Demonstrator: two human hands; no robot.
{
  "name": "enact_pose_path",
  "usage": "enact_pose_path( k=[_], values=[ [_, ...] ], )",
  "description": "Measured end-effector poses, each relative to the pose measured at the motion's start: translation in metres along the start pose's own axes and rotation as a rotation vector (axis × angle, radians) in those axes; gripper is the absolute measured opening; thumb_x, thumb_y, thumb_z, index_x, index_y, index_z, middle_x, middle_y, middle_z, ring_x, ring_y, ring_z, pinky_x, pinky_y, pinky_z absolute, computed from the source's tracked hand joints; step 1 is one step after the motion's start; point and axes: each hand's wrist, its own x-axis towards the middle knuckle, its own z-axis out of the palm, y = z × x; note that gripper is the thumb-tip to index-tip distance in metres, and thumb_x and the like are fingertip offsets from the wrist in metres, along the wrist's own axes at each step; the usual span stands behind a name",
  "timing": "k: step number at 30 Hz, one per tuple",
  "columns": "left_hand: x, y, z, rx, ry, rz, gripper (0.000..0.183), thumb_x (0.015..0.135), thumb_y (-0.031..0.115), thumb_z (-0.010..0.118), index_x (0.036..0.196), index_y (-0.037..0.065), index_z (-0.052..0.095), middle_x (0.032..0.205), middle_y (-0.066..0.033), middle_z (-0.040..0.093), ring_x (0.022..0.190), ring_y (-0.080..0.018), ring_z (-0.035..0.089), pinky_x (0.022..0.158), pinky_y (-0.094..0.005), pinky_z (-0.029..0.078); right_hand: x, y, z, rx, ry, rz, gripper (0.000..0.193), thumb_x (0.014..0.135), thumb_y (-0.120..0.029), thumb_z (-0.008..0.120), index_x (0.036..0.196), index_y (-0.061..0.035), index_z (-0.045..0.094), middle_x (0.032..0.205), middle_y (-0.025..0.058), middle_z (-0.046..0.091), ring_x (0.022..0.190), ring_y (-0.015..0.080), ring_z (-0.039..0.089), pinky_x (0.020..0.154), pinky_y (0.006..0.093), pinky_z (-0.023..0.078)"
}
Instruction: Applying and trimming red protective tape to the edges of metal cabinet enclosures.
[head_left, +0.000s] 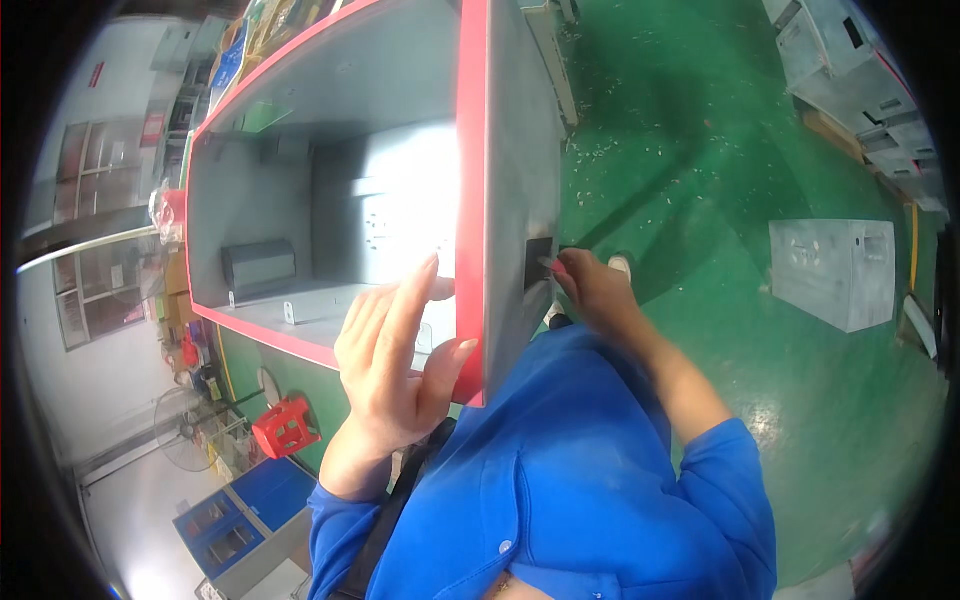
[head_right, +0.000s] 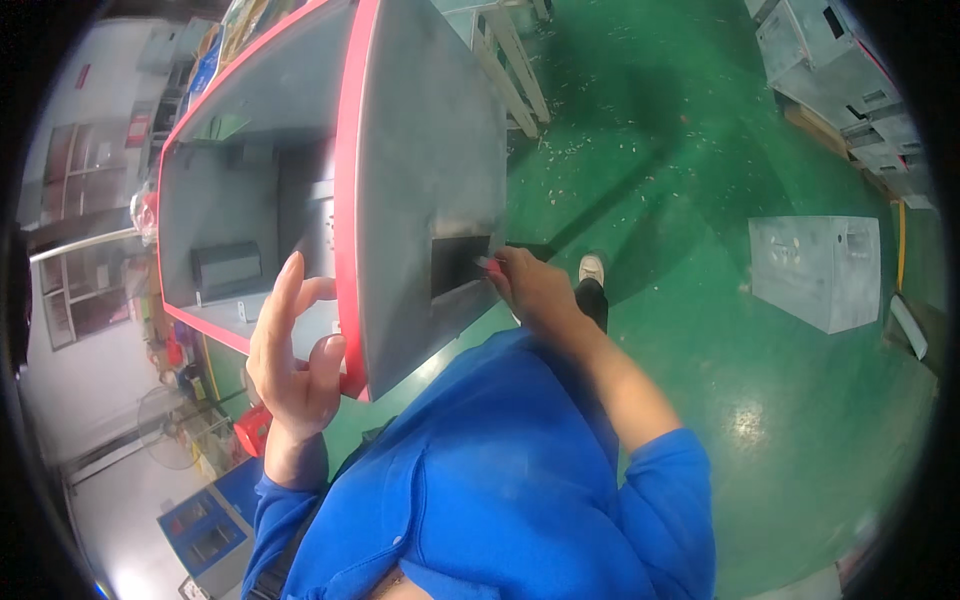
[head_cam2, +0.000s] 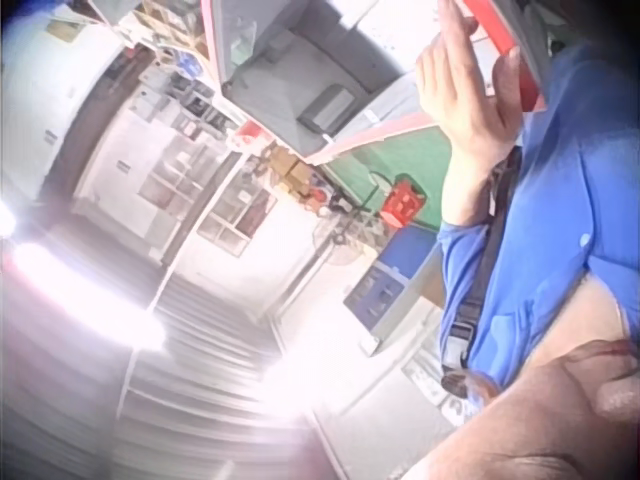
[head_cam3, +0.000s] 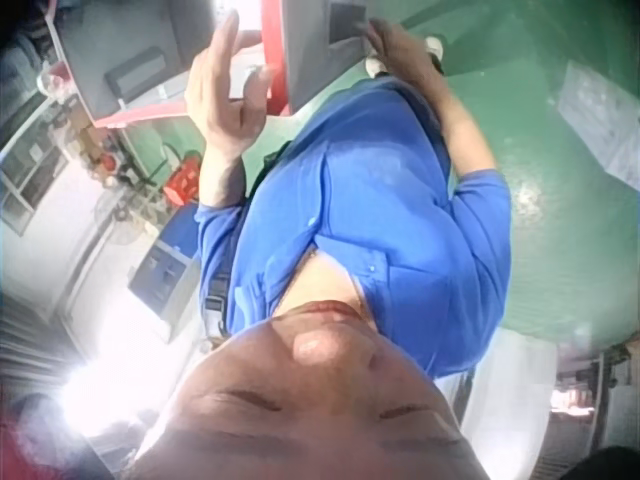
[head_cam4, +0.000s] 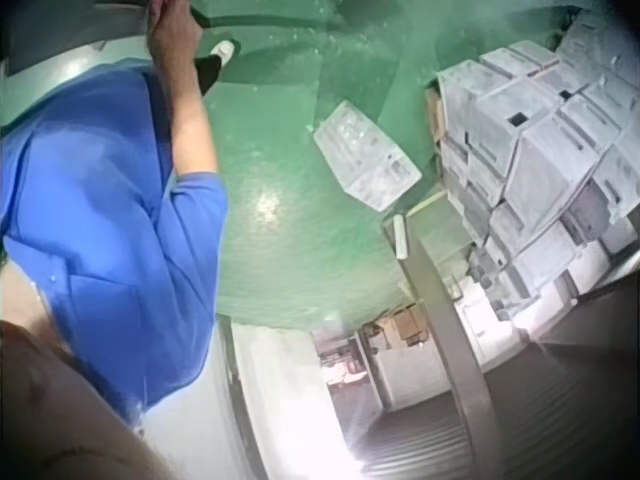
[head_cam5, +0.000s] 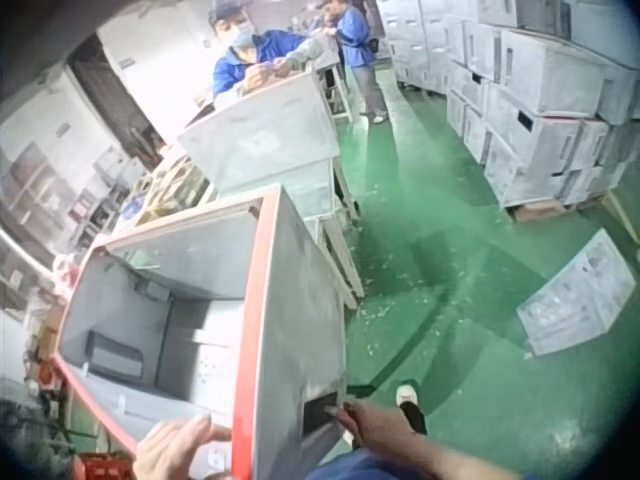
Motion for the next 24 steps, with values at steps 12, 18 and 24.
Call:
enact_pose_path(
  k=[12,18,24],
  values=[
    [0.000,0.001,0.003,0.005,0.024,0.054,0.050,0.067,0.003,0.066,0.114,-0.005,0.051,0.083,-0.0128,0.062,0.067,-0.0239,0.058,0.060,-0.0300,0.043,0.046,0.030,-0.024,-0.318,-0.162,-0.307,0.016,0.084,-0.026,0.053,0.083,-0.0101,0.050,0.075,0.0067,0.056,0.065,0.0282,0.057,0.050,0.0379,0.044],
    [-0.004,0.000,0.004,0.006,0.044,0.055,0.049,0.067,0.003,0.066,0.113,-0.005,0.052,0.083,-0.0132,0.062,0.067,-0.0236,0.058,0.060,-0.0301,0.043,0.048,0.008,-0.046,-0.189,-0.081,-0.377,0.018,0.084,-0.028,0.052,0.087,-0.0105,0.051,0.075,0.0065,0.056,0.065,0.0281,0.058,0.050,0.0391,0.044],
    [-0.002,0.003,0.003,0.023,0.044,0.051,0.048,0.067,0.002,0.066,0.113,-0.005,0.052,0.083,-0.0141,0.062,0.069,-0.0250,0.059,0.061,-0.0306,0.044,0.052,0.055,-0.018,-0.153,-0.203,-0.350,0.019,0.086,-0.030,0.051,0.086,-0.0110,0.051,0.079,0.0073,0.056,0.067,0.0303,0.057,0.052,0.0398,0.045]
  ],
)
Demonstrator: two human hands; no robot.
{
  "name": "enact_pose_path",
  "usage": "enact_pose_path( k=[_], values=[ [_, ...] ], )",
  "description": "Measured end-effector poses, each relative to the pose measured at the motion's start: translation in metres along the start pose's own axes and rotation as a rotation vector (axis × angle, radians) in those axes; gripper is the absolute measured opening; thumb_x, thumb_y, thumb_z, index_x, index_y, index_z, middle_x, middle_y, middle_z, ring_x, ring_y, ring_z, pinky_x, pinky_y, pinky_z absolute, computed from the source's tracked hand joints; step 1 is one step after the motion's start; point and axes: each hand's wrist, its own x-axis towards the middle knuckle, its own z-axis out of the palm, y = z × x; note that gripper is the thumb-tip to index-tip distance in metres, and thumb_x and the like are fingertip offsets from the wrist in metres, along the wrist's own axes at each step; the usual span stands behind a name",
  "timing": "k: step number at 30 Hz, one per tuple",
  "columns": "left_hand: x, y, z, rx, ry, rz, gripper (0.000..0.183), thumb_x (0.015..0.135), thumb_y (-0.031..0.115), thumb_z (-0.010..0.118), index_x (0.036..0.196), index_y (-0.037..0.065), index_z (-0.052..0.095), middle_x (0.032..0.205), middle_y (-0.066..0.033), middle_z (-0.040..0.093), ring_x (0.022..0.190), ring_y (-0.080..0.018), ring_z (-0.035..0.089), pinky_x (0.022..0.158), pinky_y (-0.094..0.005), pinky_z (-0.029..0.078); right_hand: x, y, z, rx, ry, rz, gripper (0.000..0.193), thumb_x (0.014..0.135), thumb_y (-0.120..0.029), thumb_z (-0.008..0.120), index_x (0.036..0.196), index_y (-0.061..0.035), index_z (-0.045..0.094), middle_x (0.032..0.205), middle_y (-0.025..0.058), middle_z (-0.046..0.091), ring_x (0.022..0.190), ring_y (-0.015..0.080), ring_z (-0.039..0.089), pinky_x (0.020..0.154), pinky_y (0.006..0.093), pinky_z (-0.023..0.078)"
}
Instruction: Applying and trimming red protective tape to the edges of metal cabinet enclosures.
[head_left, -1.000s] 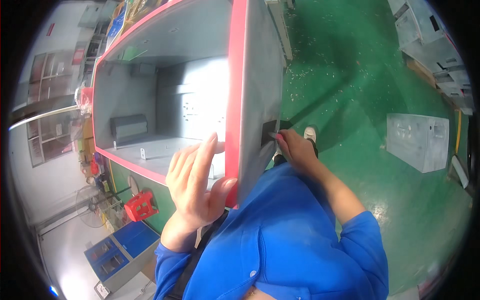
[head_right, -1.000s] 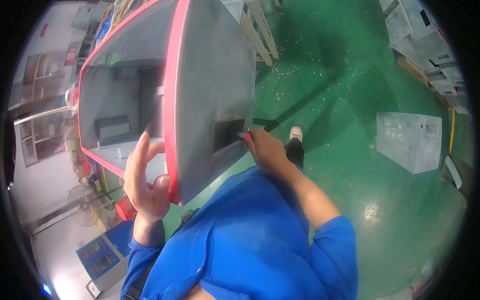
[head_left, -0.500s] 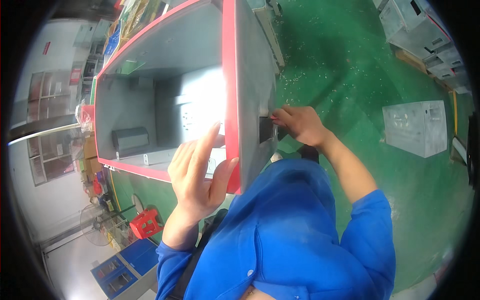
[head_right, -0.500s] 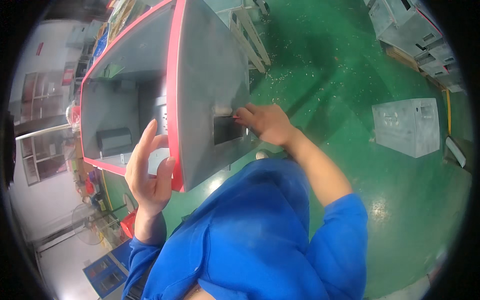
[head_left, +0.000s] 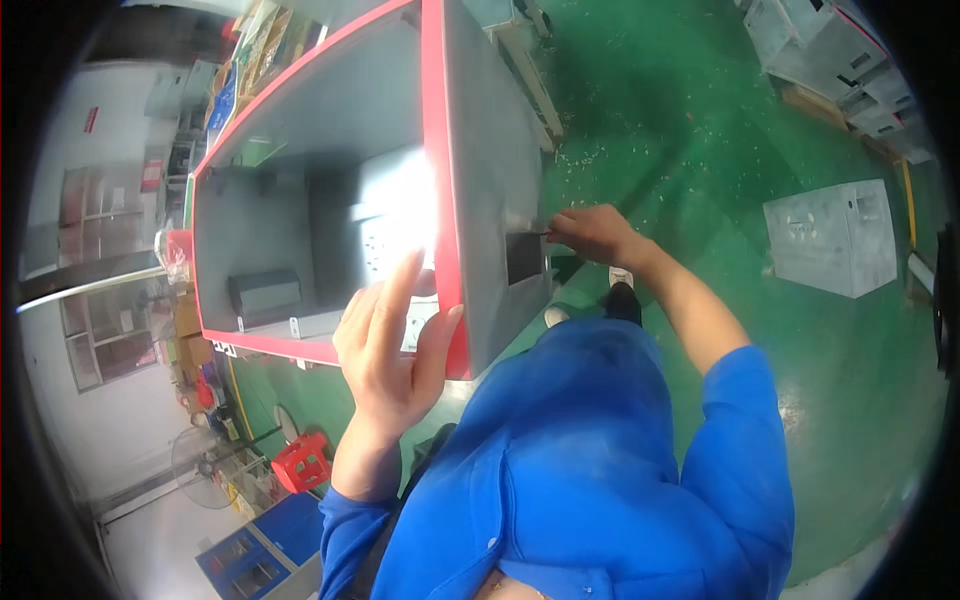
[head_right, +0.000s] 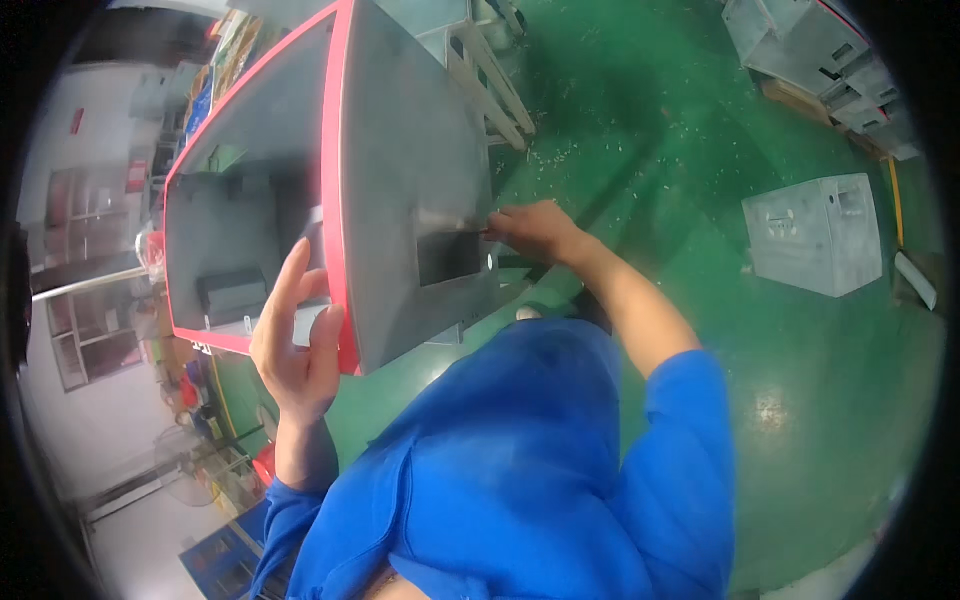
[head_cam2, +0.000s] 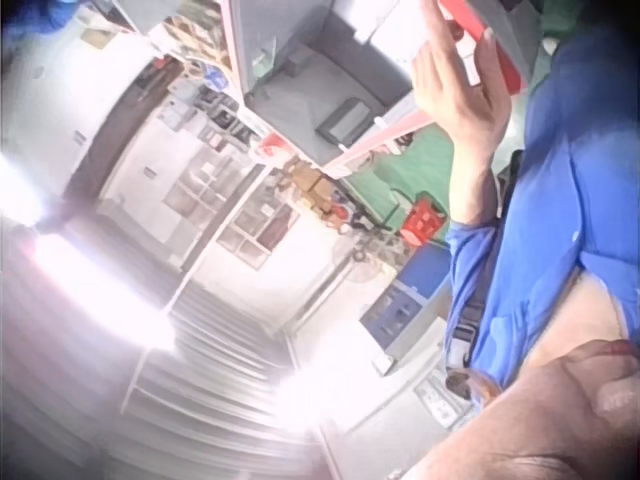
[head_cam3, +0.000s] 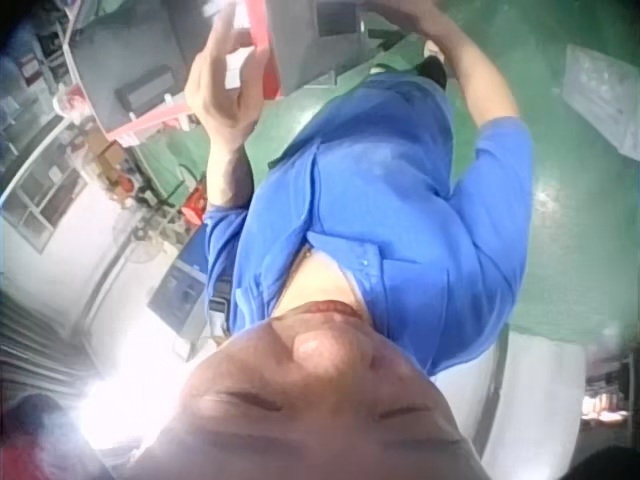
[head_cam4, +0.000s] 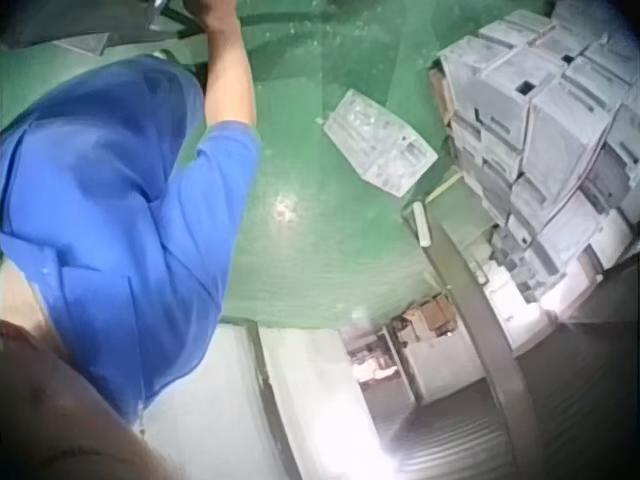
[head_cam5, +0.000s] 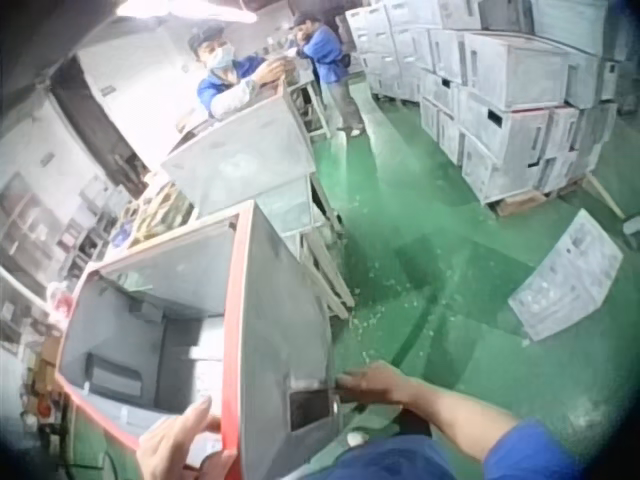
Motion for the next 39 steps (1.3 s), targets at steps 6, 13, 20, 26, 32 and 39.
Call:
enact_pose_path(
  k=[6,13,20,26,32,39],
  values=[
    [-0.002,0.002,0.001,0.023,-0.031,-0.060,0.048,0.068,0.002,0.065,0.113,-0.005,0.052,0.082,-0.0148,0.062,0.070,-0.0254,0.059,0.064,-0.0312,0.045,0.024,-0.052,-0.061,-0.011,0.158,-0.171,0.016,0.084,-0.026,0.054,0.082,-0.0103,0.051,0.071,0.0052,0.053,0.064,0.0254,0.056,0.050,0.0355,0.043],
    [-0.001,0.006,0.000,0.033,-0.021,-0.084,0.048,0.069,0.002,0.064,0.114,-0.005,0.052,0.082,-0.0144,0.063,0.071,-0.0245,0.060,0.065,-0.0310,0.045,0.006,-0.011,-0.034,-0.079,0.051,-0.134,0.018,0.080,-0.025,0.059,0.081,-0.0107,0.049,0.071,0.0065,0.053,0.062,0.0268,0.055,0.049,0.0369,0.041],
    [-0.001,0.007,-0.001,0.025,-0.029,-0.116,0.049,0.069,0.002,0.063,0.116,-0.005,0.051,0.081,-0.0140,0.063,0.071,-0.0243,0.060,0.067,-0.0308,0.046,0.012,-0.027,-0.044,-0.089,0.118,-0.161,0.018,0.083,-0.028,0.054,0.082,-0.0103,0.051,0.069,0.0074,0.050,0.062,0.0267,0.055,0.051,0.0361,0.042],
    [-0.001,0.005,0.002,0.069,-0.067,-0.090,0.048,0.069,0.003,0.063,0.115,-0.007,0.051,0.085,-0.0159,0.063,0.072,-0.0250,0.060,0.067,-0.0310,0.046,0.003,-0.081,-0.066,-0.094,0.340,-0.283,0.015,0.070,-0.018,0.063,0.078,-0.0082,0.055,0.063,0.0043,0.046,0.053,0.0198,0.049,0.044,0.0314,0.039],
    [-0.003,0.011,0.000,0.068,-0.099,-0.194,0.045,0.075,0.005,0.054,0.120,-0.001,0.050,0.092,-0.0141,0.064,0.087,-0.0211,0.062,0.080,-0.0309,0.044,0.003,-0.112,-0.090,-0.243,0.341,-0.321,0.008,0.069,-0.014,0.054,0.071,-0.0060,0.053,0.058,0.0044,0.044,0.052,0.0168,0.049,0.045,0.0276,0.041],
    [-0.001,0.007,0.001,0.072,-0.044,-0.084,0.048,0.066,0.002,0.064,0.112,-0.006,0.054,0.081,-0.0157,0.062,0.067,-0.0252,0.058,0.062,-0.0312,0.045,0.004,-0.117,-0.097,-0.219,0.315,-0.244,0.016,0.070,-0.018,0.064,0.079,-0.0055,0.058,0.061,0.0038,0.046,0.052,0.0169,0.049,0.045,0.0297,0.040]
  ],
)
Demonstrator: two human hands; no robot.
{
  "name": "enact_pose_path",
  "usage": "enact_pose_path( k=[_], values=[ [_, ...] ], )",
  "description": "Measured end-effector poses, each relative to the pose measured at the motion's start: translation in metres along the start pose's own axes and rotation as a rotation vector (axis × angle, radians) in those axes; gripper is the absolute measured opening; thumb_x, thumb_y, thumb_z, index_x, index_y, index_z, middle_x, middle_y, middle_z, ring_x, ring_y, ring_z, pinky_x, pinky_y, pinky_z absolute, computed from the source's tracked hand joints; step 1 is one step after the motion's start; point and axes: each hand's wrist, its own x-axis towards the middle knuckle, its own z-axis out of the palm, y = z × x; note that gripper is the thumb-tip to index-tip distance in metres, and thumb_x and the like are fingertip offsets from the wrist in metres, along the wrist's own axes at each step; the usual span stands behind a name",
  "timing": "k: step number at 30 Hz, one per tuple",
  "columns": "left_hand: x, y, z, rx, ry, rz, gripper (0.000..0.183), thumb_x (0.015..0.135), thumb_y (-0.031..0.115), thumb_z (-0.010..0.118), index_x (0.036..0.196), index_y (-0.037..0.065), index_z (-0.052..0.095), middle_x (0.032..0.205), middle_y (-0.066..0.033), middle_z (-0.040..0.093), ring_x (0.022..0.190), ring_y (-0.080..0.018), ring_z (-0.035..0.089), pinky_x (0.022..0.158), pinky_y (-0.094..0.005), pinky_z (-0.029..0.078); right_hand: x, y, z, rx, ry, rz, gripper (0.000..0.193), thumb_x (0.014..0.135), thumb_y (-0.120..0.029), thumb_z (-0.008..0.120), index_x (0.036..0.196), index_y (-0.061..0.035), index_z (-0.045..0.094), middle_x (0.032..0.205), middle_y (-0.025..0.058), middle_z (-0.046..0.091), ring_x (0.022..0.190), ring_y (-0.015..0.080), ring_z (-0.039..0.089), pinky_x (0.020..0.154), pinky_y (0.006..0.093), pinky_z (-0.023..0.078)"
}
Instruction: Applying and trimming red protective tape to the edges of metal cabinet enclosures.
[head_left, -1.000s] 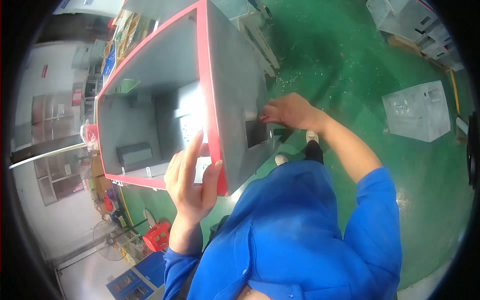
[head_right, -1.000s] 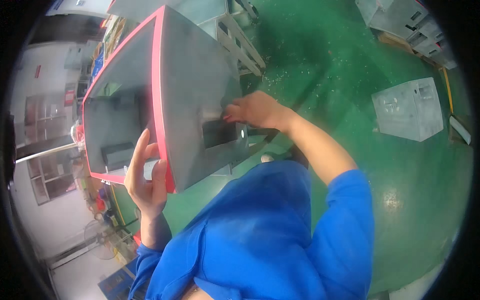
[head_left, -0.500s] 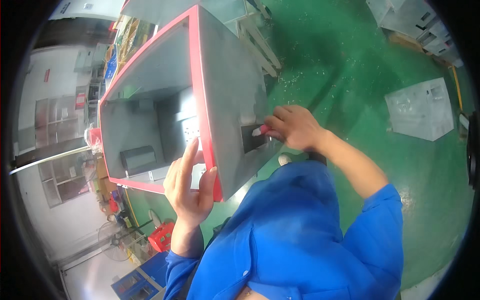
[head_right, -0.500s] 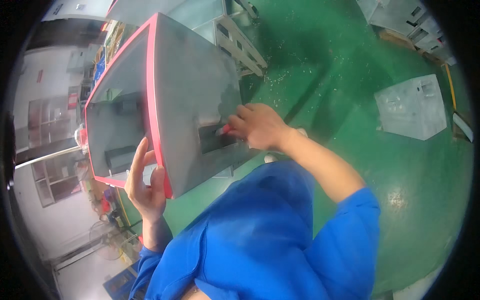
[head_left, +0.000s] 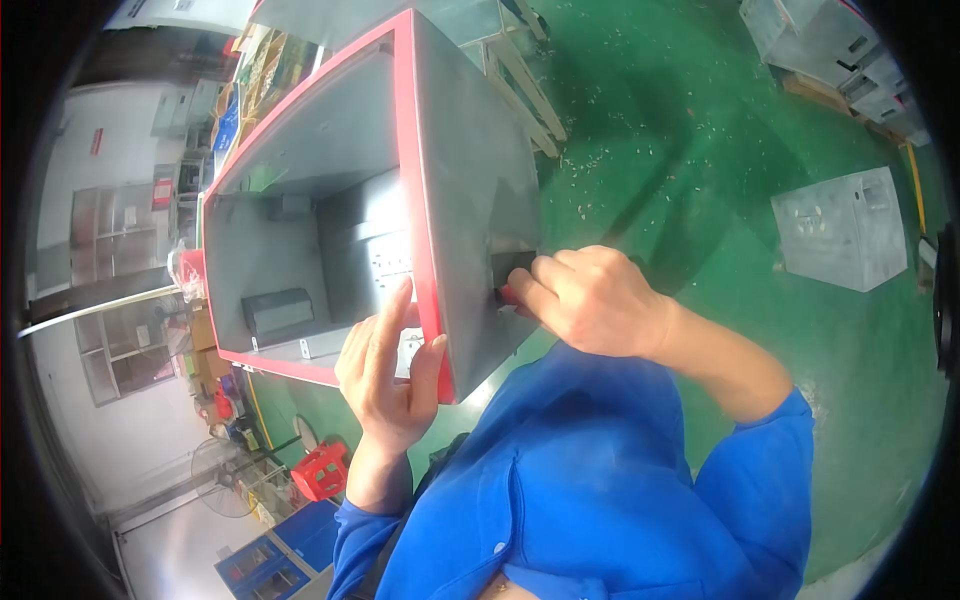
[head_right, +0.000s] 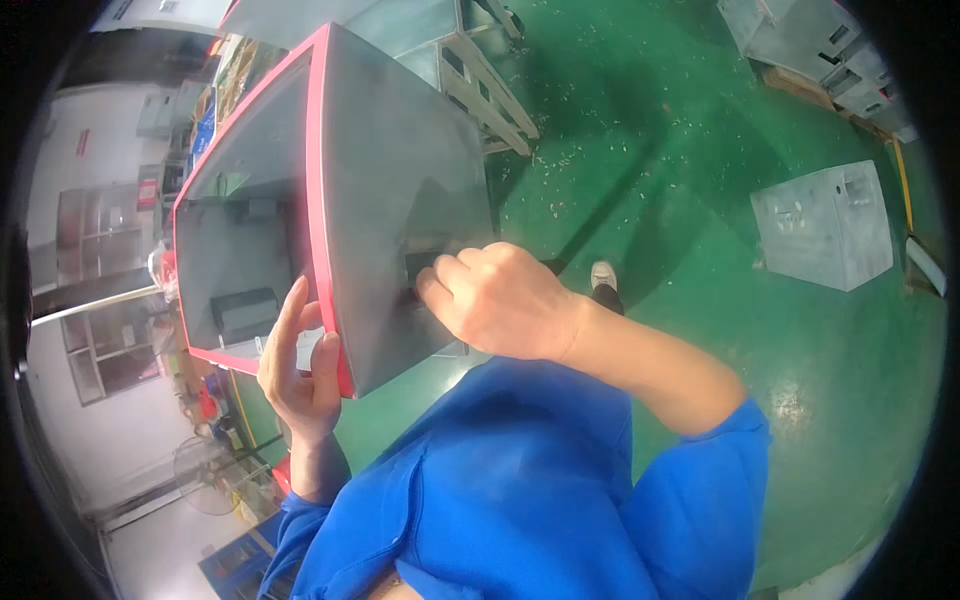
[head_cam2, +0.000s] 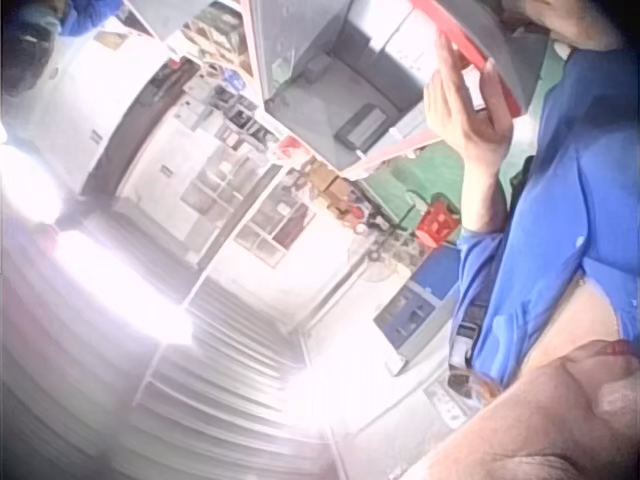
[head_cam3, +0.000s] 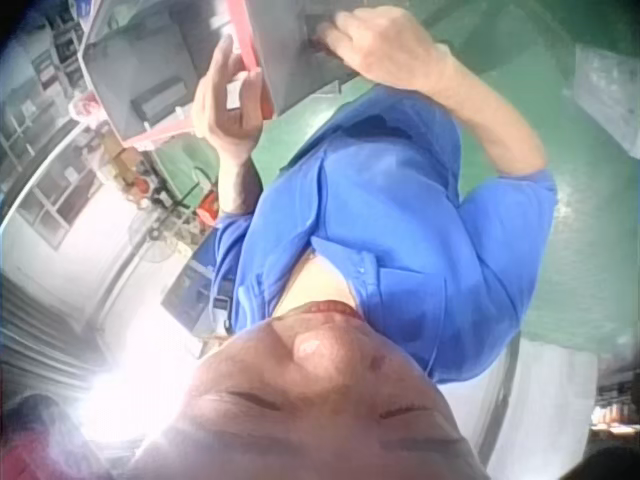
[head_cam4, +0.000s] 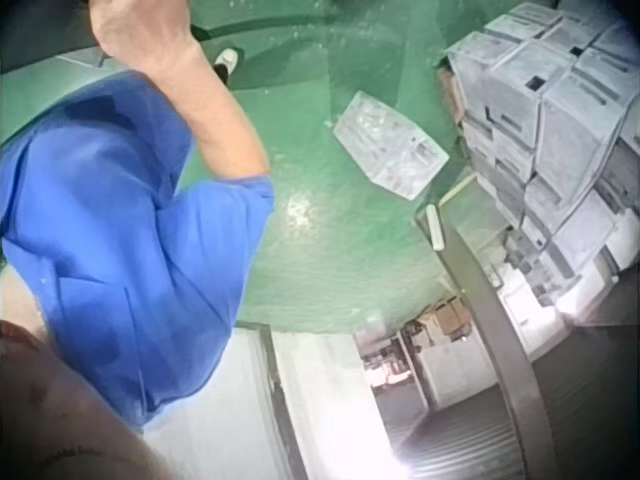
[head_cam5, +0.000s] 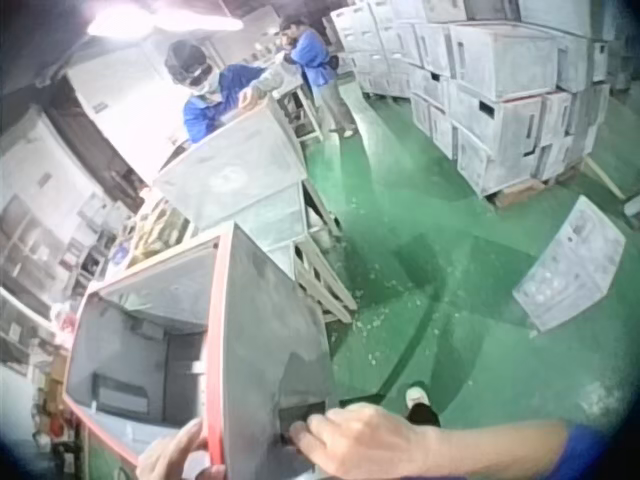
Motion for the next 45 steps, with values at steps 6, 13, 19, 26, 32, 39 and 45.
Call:
enact_pose_path(
  k=[6,13,19,26,32,39,45],
  values=[
    [0.001,0.000,0.003,0.002,0.009,0.005,0.046,0.066,0.003,0.063,0.110,-0.007,0.054,0.081,-0.0162,0.062,0.066,-0.0257,0.058,0.061,-0.0312,0.045,0.010,0.016,-0.001,0.132,-0.008,0.140,0.021,0.069,-0.019,0.068,0.082,-0.0037,0.059,0.061,0.0061,0.048,0.053,0.0217,0.053,0.045,0.0332,0.042],
    [-0.001,0.001,0.002,0.040,0.003,-0.033,0.046,0.066,0.006,0.064,0.108,-0.010,0.054,0.084,-0.0179,0.062,0.067,-0.0268,0.059,0.061,-0.0316,0.045,-0.014,0.000,-0.006,0.940,-0.003,0.856,0.030,0.084,-0.029,0.056,0.091,0.0003,0.055,0.078,0.0083,0.060,0.070,0.0185,0.059,0.064,0.0308,0.047],
    [0.003,0.002,0.003,0.074,-0.005,-0.062,0.047,0.067,0.010,0.065,0.108,-0.010,0.053,0.082,-0.0176,0.062,0.067,-0.0268,0.059,0.061,-0.0321,0.045,0.019,-0.032,0.014,1.768,0.267,1.171,0.035,0.095,-0.033,0.038,0.104,-0.0024,0.053,0.088,0.0002,0.057,0.073,0.0031,0.046,0.060,0.0180,0.034],
    [0.000,0.001,0.004,0.052,0.016,-0.116,0.046,0.073,0.017,0.063,0.109,-0.010,0.052,0.077,-0.0168,0.062,0.065,-0.0267,0.059,0.060,-0.0326,0.045,0.002,-0.030,-0.004,1.726,0.076,1.063,0.029,0.095,-0.026,0.040,0.107,-0.0013,0.049,0.087,-0.0007,0.052,0.081,0.0056,0.046,0.074,0.0199,0.038],
    [0.003,0.000,0.004,0.084,-0.007,-0.113,0.045,0.076,0.019,0.061,0.109,-0.010,0.051,0.074,-0.0173,0.061,0.061,-0.0259,0.058,0.056,-0.0326,0.044,-0.006,-0.014,-0.012,1.399,-0.298,0.781,0.035,0.095,-0.023,0.039,0.119,0.0028,0.042,0.125,0.0129,0.046,0.114,0.0191,0.045,0.095,0.0293,0.035],
    [-0.001,0.001,0.003,0.095,-0.032,-0.144,0.044,0.082,0.024,0.056,0.112,-0.007,0.048,0.071,-0.0166,0.061,0.058,-0.0249,0.057,0.053,-0.0329,0.042,-0.010,0.016,-0.007,1.508,-0.534,1.016,0.029,0.094,-0.025,0.040,0.102,0.0005,0.051,0.084,0.0075,0.058,0.068,0.0132,0.057,0.062,0.0238,0.047],
    [0.003,0.000,0.003,0.123,-0.063,-0.183,0.042,0.085,0.027,0.053,0.110,-0.007,0.049,0.070,-0.0163,0.061,0.057,-0.0249,0.056,0.052,-0.0326,0.042,0.012,0.037,0.004,1.869,-1.015,1.294,0.036,0.092,-0.031,0.039,0.086,0.0022,0.049,0.071,0.0091,0.056,0.052,0.0136,0.056,0.045,0.0246,0.046]
  ],
)
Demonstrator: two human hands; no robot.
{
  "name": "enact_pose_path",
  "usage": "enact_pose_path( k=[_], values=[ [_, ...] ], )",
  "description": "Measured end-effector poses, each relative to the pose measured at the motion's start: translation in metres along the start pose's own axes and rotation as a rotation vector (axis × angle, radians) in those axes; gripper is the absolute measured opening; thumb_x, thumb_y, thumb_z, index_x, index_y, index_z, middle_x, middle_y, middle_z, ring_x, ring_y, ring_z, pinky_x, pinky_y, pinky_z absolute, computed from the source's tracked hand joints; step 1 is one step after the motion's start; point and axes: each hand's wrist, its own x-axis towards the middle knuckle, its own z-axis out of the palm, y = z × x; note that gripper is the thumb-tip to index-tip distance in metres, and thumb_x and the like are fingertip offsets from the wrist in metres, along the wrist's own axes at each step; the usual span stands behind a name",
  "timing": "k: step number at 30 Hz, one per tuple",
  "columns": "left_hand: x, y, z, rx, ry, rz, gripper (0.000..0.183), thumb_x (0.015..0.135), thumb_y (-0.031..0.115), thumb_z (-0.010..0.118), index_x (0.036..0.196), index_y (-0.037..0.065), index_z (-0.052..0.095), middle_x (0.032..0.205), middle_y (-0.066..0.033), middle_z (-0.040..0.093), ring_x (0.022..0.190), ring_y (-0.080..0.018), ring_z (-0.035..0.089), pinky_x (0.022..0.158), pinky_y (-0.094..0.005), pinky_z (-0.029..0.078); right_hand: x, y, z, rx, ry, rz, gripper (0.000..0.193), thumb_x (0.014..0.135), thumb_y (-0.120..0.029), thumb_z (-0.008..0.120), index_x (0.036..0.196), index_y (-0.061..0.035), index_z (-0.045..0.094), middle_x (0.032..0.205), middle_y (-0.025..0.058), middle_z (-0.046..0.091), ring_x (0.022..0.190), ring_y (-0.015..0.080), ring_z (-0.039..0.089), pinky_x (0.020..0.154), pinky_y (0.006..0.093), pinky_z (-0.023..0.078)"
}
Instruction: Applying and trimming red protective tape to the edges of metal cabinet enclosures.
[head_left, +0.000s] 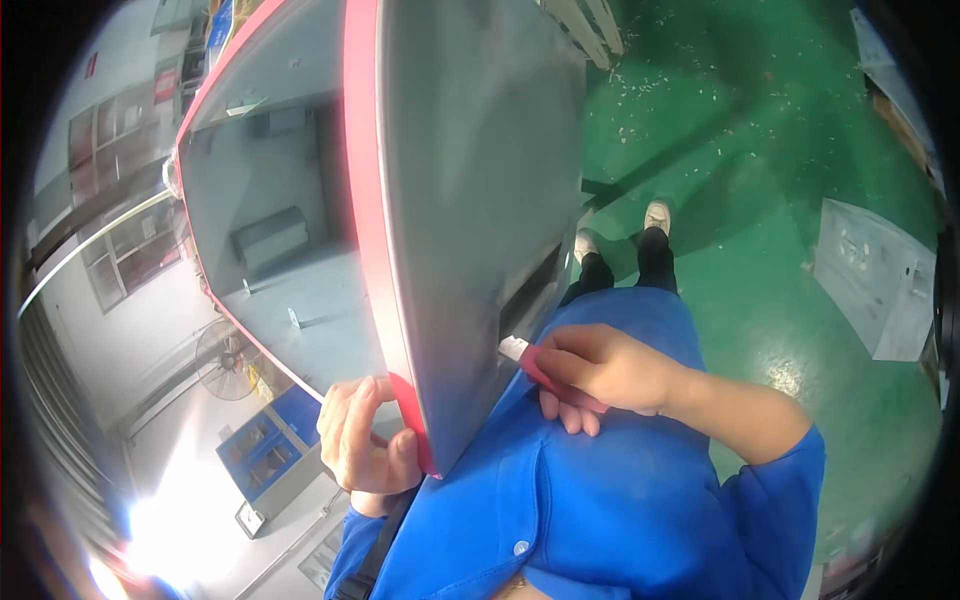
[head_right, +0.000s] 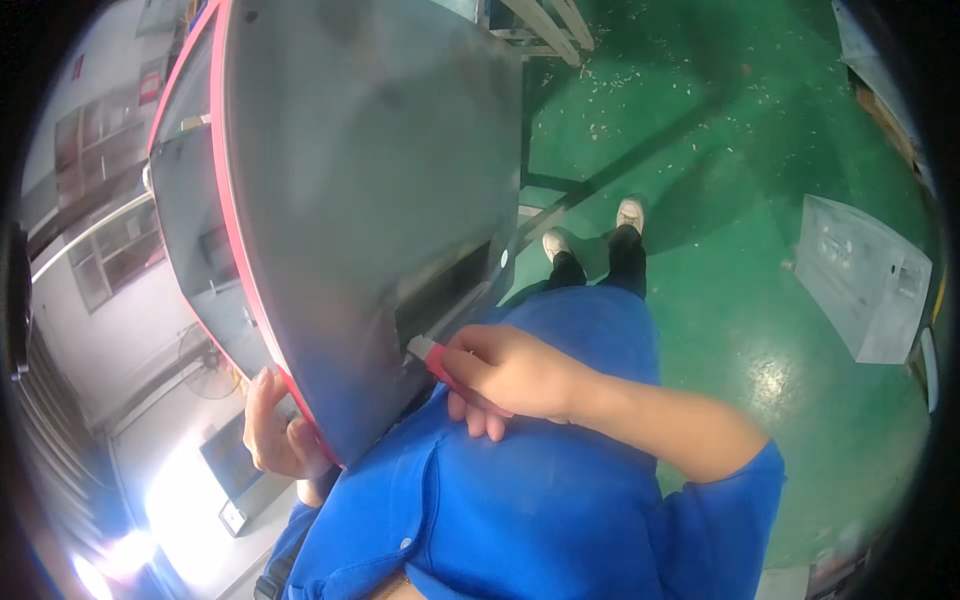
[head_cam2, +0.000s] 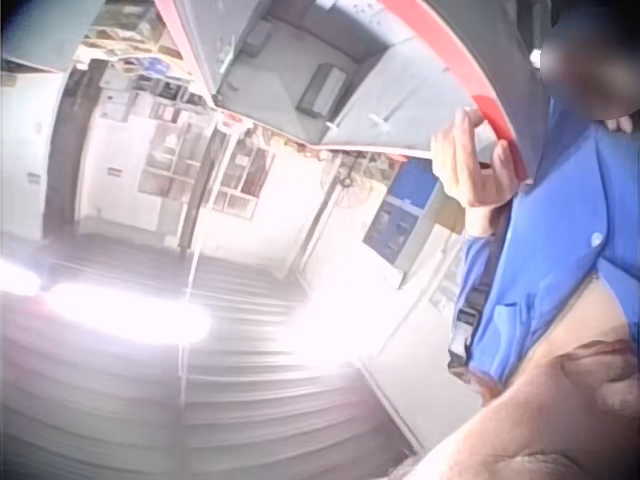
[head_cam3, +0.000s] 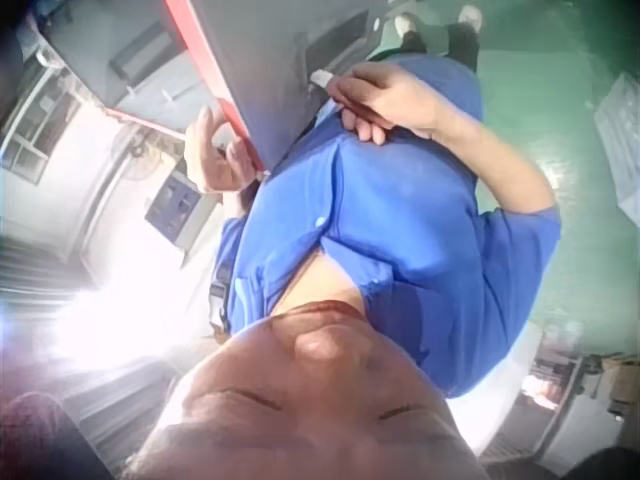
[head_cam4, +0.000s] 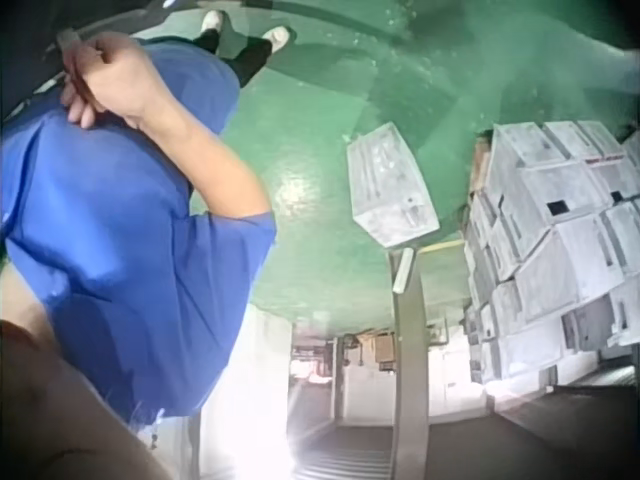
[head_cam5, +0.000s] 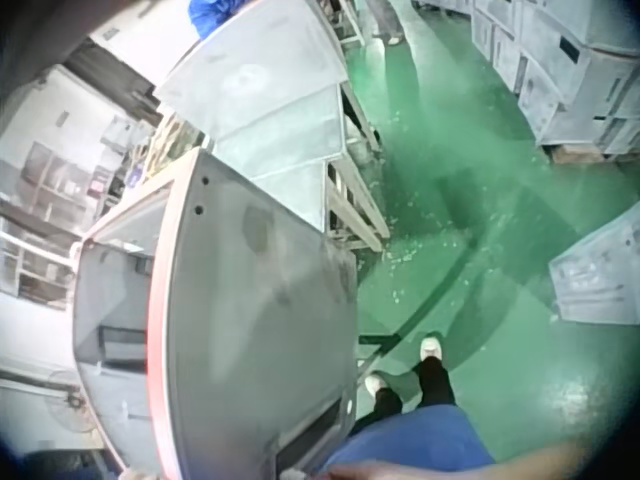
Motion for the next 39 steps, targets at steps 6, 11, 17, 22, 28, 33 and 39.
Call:
enact_pose_path(
  k=[6,11,17,22,28,33,39],
  values=[
    [0.000,0.004,0.000,-0.022,0.017,-0.046,0.040,0.083,0.025,0.054,0.104,-0.008,0.053,0.069,-0.0166,0.060,0.057,-0.0255,0.057,0.051,-0.0323,0.042,0.007,-0.007,0.008,0.168,-0.150,0.207,0.034,0.093,-0.031,0.035,0.085,-0.0003,0.046,0.058,0.0052,0.046,0.039,0.0096,0.035,0.034,0.0233,0.026],
    [0.005,0.005,0.002,-0.050,0.018,-0.053,0.036,0.081,0.021,0.055,0.101,-0.009,0.055,0.070,-0.0164,0.061,0.058,-0.0259,0.058,0.052,-0.0318,0.043,0.007,-0.009,0.014,0.274,-0.155,0.278,0.032,0.093,-0.032,0.033,0.082,-0.0040,0.043,0.054,0.0012,0.036,0.039,0.0075,0.031,0.032,0.0223,0.021],
    [0.006,0.009,0.000,-0.014,0.000,-0.024,0.035,0.080,0.019,0.056,0.101,-0.009,0.056,0.071,-0.0172,0.061,0.059,-0.0265,0.058,0.051,-0.0315,0.044,0.002,-0.018,0.025,0.250,-0.122,0.316,0.033,0.094,-0.033,0.033,0.078,-0.0053,0.042,0.054,0.0014,0.038,0.038,0.0068,0.031,0.030,0.0217,0.019],
    [0.008,0.005,0.001,-0.044,-0.005,-0.020,0.035,0.079,0.018,0.056,0.101,-0.010,0.056,0.072,-0.0176,0.061,0.059,-0.0267,0.058,0.051,-0.0316,0.044,0.003,-0.014,0.024,0.366,-0.120,0.331,0.033,0.094,-0.033,0.033,0.079,-0.0051,0.041,0.055,0.0023,0.039,0.037,0.0075,0.031,0.030,0.0221,0.020],
    [0.011,0.008,0.001,-0.040,-0.003,-0.054,0.036,0.079,0.019,0.056,0.100,-0.011,0.057,0.073,-0.0184,0.061,0.060,-0.0266,0.059,0.052,-0.0311,0.044,0.013,-0.014,0.009,0.249,-0.152,0.307,0.031,0.094,-0.032,0.034,0.082,-0.0045,0.041,0.055,0.0041,0.042,0.035,0.0080,0.031,0.029,0.0227,0.021],
    [0.014,0.007,0.002,-0.045,-0.007,-0.043,0.037,0.079,0.019,0.055,0.100,-0.011,0.057,0.073,-0.0186,0.061,0.060,-0.0263,0.059,0.052,-0.0307,0.045,0.007,-0.021,0.015,0.253,-0.187,0.338,0.031,0.094,-0.032,0.034,0.082,-0.0044,0.042,0.054,0.0041,0.042,0.033,0.0084,0.031,0.028,0.0232,0.020],
    [0.015,0.008,-0.001,-0.051,-0.045,-0.074,0.037,0.080,0.019,0.055,0.100,-0.012,0.057,0.074,-0.0195,0.061,0.060,-0.0260,0.060,0.052,-0.0303,0.045,0.007,-0.020,0.014,0.258,-0.170,0.319,0.031,0.093,-0.032,0.035,0.081,-0.0038,0.041,0.054,0.0053,0.041,0.033,0.0087,0.030,0.028,0.0235,0.020]
  ],
)
